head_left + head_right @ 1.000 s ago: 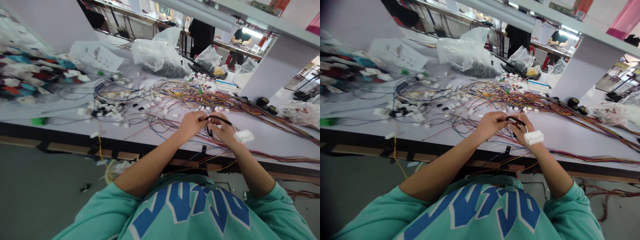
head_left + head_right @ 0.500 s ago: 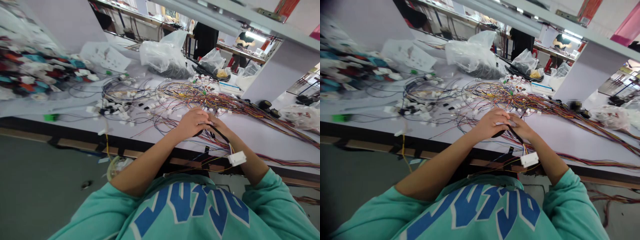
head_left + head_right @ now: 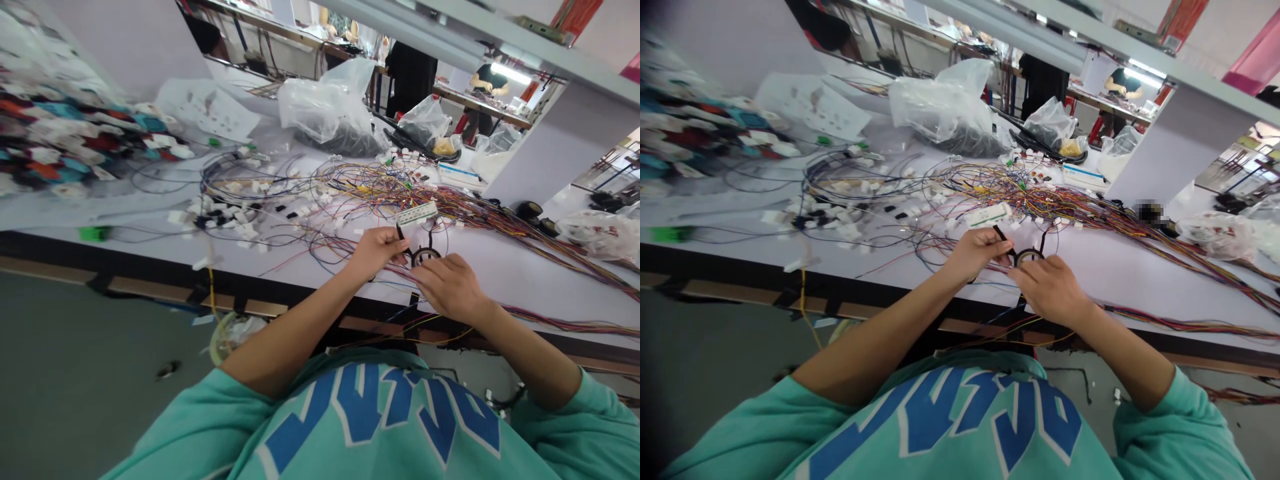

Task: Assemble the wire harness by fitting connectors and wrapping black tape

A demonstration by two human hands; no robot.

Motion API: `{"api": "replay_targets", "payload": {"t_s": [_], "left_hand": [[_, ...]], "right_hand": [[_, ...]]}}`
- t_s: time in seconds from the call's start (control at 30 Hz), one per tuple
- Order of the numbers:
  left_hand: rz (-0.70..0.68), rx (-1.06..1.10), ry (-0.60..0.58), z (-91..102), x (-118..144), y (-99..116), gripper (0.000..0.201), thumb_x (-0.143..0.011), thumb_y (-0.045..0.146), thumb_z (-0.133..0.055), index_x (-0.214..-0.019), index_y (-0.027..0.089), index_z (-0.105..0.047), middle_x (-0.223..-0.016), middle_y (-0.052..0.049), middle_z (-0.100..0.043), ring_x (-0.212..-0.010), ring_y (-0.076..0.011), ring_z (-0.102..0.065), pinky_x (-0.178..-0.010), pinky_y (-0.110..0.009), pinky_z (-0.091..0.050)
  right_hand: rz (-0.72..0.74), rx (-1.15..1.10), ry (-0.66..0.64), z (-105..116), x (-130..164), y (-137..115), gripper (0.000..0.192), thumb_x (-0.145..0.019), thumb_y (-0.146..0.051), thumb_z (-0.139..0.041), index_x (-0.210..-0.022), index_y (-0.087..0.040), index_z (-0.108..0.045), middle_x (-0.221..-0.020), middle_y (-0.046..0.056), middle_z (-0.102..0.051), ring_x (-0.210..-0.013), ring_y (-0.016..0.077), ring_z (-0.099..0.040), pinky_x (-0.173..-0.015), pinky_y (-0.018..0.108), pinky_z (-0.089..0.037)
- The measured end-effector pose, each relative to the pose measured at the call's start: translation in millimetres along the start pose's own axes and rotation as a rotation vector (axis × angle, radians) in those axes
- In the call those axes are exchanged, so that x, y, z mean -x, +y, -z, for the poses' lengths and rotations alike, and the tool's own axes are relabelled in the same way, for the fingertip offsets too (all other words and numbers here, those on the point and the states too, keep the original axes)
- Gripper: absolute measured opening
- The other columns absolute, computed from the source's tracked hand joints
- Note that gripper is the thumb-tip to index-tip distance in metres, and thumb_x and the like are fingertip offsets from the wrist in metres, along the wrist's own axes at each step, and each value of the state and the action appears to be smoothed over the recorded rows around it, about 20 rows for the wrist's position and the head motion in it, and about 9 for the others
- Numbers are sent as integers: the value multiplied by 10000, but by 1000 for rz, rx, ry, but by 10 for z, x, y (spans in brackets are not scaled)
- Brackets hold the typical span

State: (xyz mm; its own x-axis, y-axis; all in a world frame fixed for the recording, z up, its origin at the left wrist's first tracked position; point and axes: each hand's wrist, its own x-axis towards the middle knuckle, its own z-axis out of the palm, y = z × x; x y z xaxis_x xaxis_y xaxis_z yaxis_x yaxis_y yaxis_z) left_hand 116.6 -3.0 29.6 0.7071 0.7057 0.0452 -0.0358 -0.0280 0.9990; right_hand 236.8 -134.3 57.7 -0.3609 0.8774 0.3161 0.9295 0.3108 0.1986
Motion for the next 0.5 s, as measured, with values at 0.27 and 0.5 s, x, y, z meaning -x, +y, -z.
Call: {"api": "replay_targets", "payload": {"t_s": [0.27,0.5], "left_hand": [[-289,-411,-79,7,166,85,130,-737,203,-526,-703,174,-648,-643,-3,-655,-601,-123,-596,-616,-233,-441],[-274,-257,15,45,7,8,129,-705,291,-582,-680,169,-616,-745,-29,-666,-768,-155,-608,-746,-274,-467]], "right_hand": [[-186,-275,-42,-270,-252,308,221,-819,-181,-425,-924,-188,-619,-1020,82,-659,-945,207,-557,-791,342,-336],[-403,-851,-40,-314,-211,347,258,-835,-329,-410,-836,-173,-615,-800,28,-664,-740,143,-582,-690,278,-430]]}}
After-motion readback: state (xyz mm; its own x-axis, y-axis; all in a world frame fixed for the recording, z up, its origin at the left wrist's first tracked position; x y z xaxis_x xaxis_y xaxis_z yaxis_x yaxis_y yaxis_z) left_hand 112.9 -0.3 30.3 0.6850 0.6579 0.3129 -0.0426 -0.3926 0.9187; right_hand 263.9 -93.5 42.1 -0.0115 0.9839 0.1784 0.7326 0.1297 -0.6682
